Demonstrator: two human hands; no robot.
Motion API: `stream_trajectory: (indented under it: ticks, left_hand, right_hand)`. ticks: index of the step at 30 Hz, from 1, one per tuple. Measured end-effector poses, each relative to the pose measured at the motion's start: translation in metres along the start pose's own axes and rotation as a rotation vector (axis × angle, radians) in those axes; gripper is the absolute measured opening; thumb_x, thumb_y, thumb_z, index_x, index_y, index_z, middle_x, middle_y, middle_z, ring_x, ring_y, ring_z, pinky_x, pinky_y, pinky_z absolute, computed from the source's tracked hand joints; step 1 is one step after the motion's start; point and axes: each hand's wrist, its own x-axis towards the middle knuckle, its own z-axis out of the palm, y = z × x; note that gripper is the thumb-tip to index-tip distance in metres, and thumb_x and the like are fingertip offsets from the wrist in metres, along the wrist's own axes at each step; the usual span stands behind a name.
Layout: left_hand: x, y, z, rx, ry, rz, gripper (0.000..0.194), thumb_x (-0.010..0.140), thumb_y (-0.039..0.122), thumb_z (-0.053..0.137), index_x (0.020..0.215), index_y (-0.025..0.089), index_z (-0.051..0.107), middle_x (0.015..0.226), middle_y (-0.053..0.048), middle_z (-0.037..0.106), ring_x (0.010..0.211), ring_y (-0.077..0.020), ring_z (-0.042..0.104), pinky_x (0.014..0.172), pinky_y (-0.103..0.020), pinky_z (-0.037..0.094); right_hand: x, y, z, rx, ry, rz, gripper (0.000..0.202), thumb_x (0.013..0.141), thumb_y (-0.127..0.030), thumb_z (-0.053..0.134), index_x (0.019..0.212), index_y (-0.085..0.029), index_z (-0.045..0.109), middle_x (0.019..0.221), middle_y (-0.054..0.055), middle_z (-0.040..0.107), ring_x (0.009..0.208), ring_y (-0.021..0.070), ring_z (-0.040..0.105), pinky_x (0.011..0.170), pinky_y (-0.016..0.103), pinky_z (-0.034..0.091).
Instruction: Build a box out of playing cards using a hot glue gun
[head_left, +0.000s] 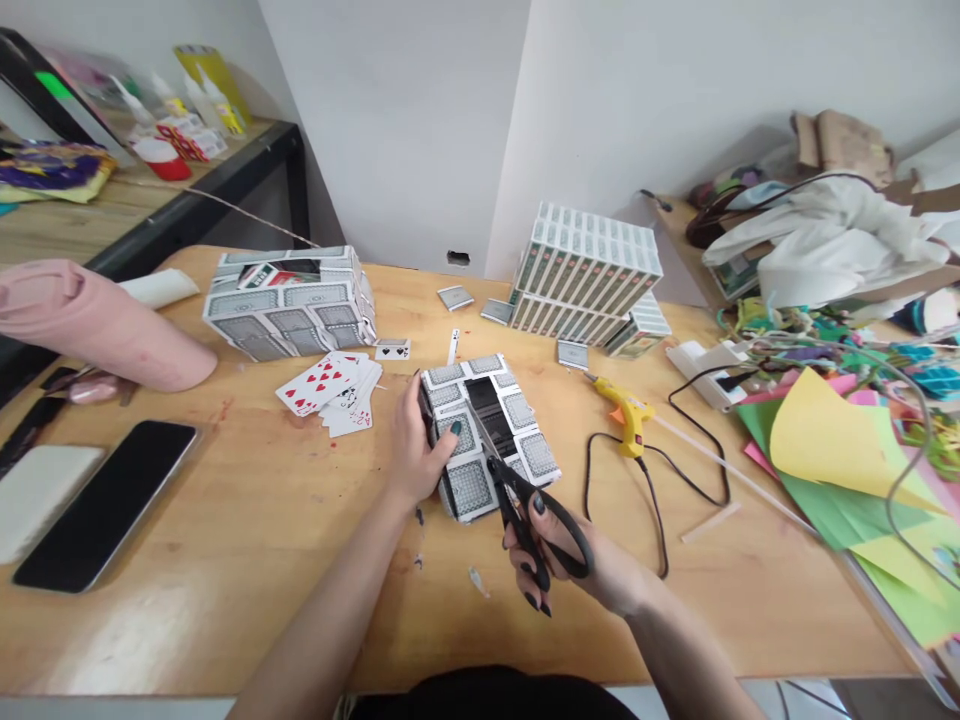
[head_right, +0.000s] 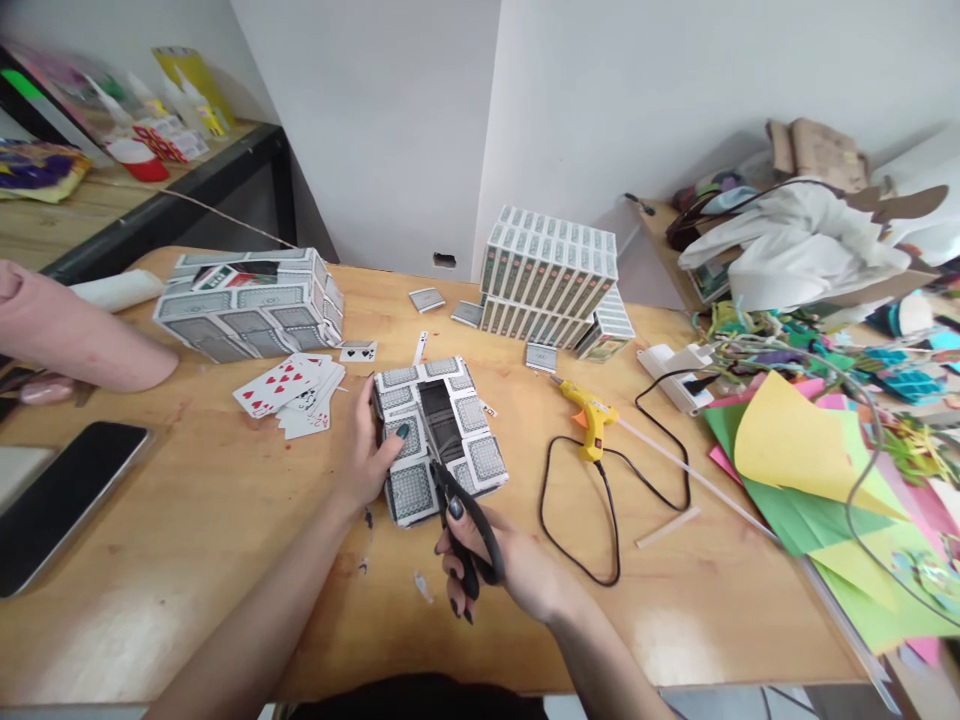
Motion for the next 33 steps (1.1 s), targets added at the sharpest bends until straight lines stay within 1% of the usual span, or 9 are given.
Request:
stream_trajectory:
  ticks: [3, 8, 11, 15, 20, 26, 29, 33]
  left_hand:
    - [-0.0001, 0.0004, -0.0003, 0.008, -0.023, 0.022, 0.077, 0.083, 0.045, 0.052, 0.146, 0.020, 0.014, 0.147, -0.015, 0.028, 0.136, -0.0294, 0.027, 0.111, -0.048, 0.022]
    - [-0.0001, 0.0000, -0.0009, 0.010, -0.024, 0.020, 0.077, 0.083, 0.044, 0.052, 0.145, 0.021, 0.014, 0.146, -0.015, 0.028, 0.136, -0.0304, 0.028, 0.111, -0.049, 0.022]
    - [-0.0002, 0.0001, -0.0012, -0.003, -0.043, 0.016, 0.077, 0.083, 0.044, 0.052, 0.146, 0.021, 0.013, 0.146, -0.016, 0.028, 0.136, -0.0304, 0.028, 0.111, -0.048, 0.023]
    - [0.0000, 0.0011, -0.0018, 0.002, -0.036, 0.019, 0.077, 0.083, 0.044, 0.052, 0.145, 0.020, 0.015, 0.144, -0.016, 0.030, 0.135, -0.0307, 0.029, 0.111, -0.049, 0.022]
    - [0.0003, 0.0002, -0.0017, -0.006, -0.042, 0.020, 0.077, 0.083, 0.045, 0.052, 0.146, 0.020, 0.014, 0.146, -0.016, 0.028, 0.136, -0.0307, 0.028, 0.111, -0.048, 0.022]
    - [0.0001, -0.0008, -0.0025, -0.007, -0.047, 0.027, 0.076, 0.083, 0.045, 0.051, 0.146, 0.020, 0.014, 0.147, -0.015, 0.027, 0.137, -0.0298, 0.026, 0.112, -0.048, 0.020]
    - [-0.0001, -0.0014, -0.0030, -0.012, -0.042, 0.036, 0.076, 0.084, 0.044, 0.050, 0.146, 0.020, 0.014, 0.147, -0.015, 0.026, 0.137, -0.0293, 0.026, 0.113, -0.047, 0.020]
    - [0.0000, -0.0024, -0.0031, -0.041, -0.036, 0.037, 0.075, 0.084, 0.043, 0.050, 0.146, 0.021, 0.014, 0.148, -0.014, 0.026, 0.138, -0.0286, 0.026, 0.113, -0.045, 0.020]
  right_hand:
    - [-0.0001, -0.0021, 0.0011, -0.029, 0.019, 0.000, 0.056, 0.073, -0.070, 0.055, 0.080, -0.014, 0.050, 0.057, -0.005, 0.045, 0.045, 0.0094, 0.051, 0.045, 0.023, 0.036]
    - [-0.0026, 0.0000, 0.0026, -0.031, 0.047, -0.029, 0.054, 0.074, -0.066, 0.058, 0.081, -0.014, 0.050, 0.060, -0.005, 0.044, 0.048, 0.0083, 0.050, 0.047, 0.023, 0.036]
    - [-0.0050, 0.0003, 0.0032, -0.047, 0.038, -0.026, 0.054, 0.074, -0.067, 0.057, 0.082, -0.014, 0.050, 0.061, -0.004, 0.045, 0.049, 0.0089, 0.052, 0.049, 0.025, 0.038]
    - [-0.0058, -0.0005, 0.0038, -0.060, 0.034, -0.025, 0.055, 0.073, -0.068, 0.057, 0.082, -0.013, 0.050, 0.062, -0.004, 0.046, 0.050, 0.0097, 0.052, 0.049, 0.025, 0.038]
    - [-0.0023, 0.0016, 0.0036, -0.008, 0.023, -0.016, 0.056, 0.072, -0.068, 0.058, 0.082, -0.014, 0.050, 0.061, -0.004, 0.046, 0.049, 0.0094, 0.051, 0.048, 0.025, 0.037]
    - [-0.0023, 0.0009, 0.0026, 0.097, -0.032, 0.011, 0.054, 0.073, -0.067, 0.058, 0.083, -0.014, 0.051, 0.062, -0.004, 0.047, 0.049, 0.0099, 0.052, 0.050, 0.025, 0.035]
    - [-0.0030, -0.0010, 0.0018, 0.188, -0.106, 0.036, 0.056, 0.075, -0.069, 0.053, 0.085, -0.014, 0.053, 0.063, -0.003, 0.047, 0.051, 0.0104, 0.051, 0.051, 0.025, 0.034]
    - [-0.0019, 0.0000, -0.0007, 0.347, -0.218, 0.057, 0.059, 0.080, -0.071, 0.042, 0.090, -0.014, 0.056, 0.067, -0.001, 0.048, 0.055, 0.0110, 0.049, 0.053, 0.025, 0.032]
